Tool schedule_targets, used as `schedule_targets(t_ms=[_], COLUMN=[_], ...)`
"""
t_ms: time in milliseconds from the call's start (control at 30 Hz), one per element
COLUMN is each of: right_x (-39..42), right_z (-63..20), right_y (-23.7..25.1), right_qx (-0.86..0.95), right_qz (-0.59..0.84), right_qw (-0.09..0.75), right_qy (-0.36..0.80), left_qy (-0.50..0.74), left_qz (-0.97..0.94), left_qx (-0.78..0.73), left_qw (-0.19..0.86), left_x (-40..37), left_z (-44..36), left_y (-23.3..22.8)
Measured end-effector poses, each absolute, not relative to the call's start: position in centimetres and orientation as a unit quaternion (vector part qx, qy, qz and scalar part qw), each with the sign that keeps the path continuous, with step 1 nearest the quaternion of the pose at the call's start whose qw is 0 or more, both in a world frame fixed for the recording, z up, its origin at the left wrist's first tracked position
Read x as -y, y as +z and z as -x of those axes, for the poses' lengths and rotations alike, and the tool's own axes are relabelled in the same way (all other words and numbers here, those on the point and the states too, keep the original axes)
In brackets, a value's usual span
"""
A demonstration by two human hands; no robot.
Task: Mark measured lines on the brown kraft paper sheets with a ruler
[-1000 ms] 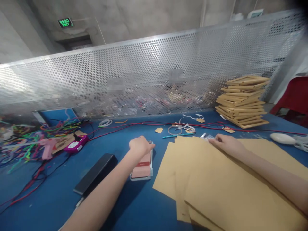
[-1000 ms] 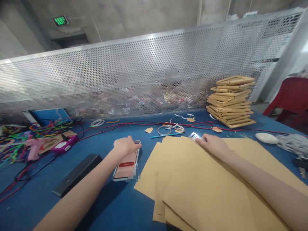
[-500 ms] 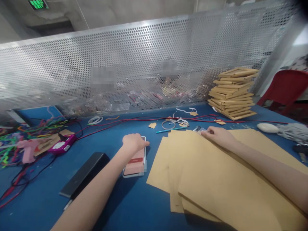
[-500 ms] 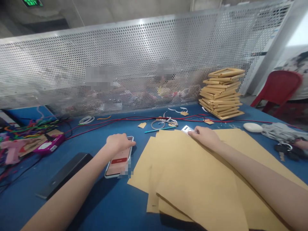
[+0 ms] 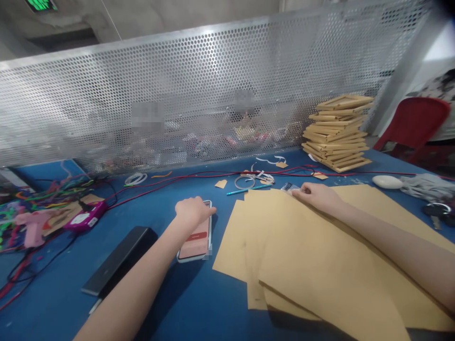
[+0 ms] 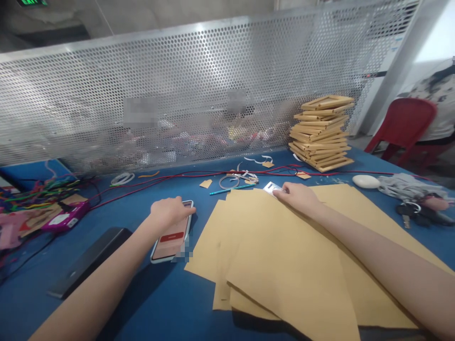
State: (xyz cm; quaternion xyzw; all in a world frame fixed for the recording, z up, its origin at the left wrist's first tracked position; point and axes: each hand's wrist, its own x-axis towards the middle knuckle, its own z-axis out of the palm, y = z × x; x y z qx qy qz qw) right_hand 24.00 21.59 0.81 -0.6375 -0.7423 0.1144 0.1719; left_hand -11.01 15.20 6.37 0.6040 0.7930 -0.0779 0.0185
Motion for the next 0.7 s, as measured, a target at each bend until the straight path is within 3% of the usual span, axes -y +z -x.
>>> schedule_targets(t_ms=[167, 400, 700], right_x=[-21.9, -23.1, -24.3], right_z=[-24.2, -26.4, -30.7], right_y=[0.7, 1.2, 2.1], right_qx=[0.738, 0.710, 0.663], right_qz=[0.633, 0.649, 0.699], right_qw=[0.195, 0.239, 0.223], right_qy=[0.128, 0.132, 0.151], left_qy=[-0.016, -0.014, -0.004], left_qz=[-0.639, -0.766, -0.780], left_qx=[-0.769, -0.630, -0.607], left_qw=[-0.025, 0.125, 0.153], left_x=[-12.9, -7.4, -6.4], left_z=[7.3, 1.3, 1.1], left_y=[7.5, 5.2, 3.1])
